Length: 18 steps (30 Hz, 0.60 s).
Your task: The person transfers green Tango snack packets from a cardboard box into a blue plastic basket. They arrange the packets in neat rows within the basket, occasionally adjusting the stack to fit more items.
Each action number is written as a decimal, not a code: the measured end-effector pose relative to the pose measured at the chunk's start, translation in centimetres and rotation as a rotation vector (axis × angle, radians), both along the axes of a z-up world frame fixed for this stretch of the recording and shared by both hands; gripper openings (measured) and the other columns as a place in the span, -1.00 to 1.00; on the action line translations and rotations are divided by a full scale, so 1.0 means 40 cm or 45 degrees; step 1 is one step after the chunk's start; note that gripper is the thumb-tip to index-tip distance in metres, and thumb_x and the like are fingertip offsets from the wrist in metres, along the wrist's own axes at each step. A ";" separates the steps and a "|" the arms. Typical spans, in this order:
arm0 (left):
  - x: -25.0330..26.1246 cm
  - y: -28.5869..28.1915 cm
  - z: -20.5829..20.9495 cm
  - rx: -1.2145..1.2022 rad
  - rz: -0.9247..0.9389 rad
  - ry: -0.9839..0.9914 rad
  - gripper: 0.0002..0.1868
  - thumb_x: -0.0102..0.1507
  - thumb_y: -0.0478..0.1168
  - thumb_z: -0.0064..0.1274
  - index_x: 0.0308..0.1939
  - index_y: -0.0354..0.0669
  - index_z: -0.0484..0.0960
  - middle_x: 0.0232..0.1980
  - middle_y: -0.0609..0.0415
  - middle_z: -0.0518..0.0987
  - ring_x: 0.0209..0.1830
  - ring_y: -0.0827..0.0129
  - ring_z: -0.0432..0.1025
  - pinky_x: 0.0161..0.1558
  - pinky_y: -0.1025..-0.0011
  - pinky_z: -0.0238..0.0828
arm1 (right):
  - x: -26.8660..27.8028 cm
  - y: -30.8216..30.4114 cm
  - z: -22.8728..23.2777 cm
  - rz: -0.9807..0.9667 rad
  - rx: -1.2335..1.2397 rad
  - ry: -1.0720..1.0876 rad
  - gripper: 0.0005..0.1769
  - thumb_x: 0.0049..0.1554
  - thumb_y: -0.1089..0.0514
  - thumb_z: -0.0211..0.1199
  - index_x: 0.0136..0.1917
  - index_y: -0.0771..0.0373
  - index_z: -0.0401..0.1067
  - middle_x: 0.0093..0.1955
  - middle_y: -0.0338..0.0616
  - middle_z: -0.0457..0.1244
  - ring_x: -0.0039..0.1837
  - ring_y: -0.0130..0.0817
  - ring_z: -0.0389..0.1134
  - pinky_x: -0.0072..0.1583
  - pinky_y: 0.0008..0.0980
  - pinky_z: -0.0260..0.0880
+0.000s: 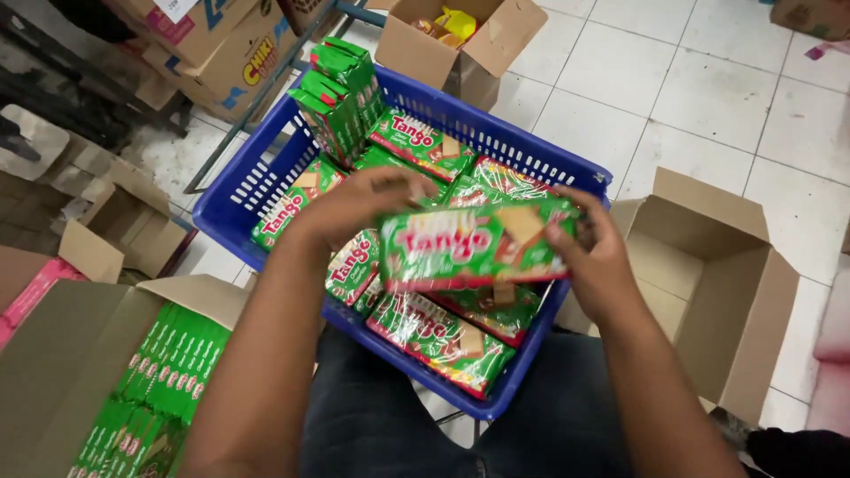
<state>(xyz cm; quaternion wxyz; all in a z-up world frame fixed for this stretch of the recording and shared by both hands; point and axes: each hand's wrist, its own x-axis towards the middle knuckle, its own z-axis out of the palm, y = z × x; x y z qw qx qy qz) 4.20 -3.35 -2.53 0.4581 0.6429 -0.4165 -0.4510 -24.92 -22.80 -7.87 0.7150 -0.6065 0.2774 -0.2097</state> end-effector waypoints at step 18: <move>-0.051 -0.341 -0.305 0.209 0.711 -0.209 -0.03 0.37 0.57 0.09 0.73 0.24 0.38 0.60 -0.27 0.50 0.73 -0.26 0.25 0.75 -0.25 -0.18 | 0.091 -0.226 -0.158 -0.334 -0.993 0.803 -0.37 0.61 -0.33 -0.02 0.63 0.17 0.20 0.21 0.30 0.36 0.39 0.29 0.17 0.41 0.27 0.01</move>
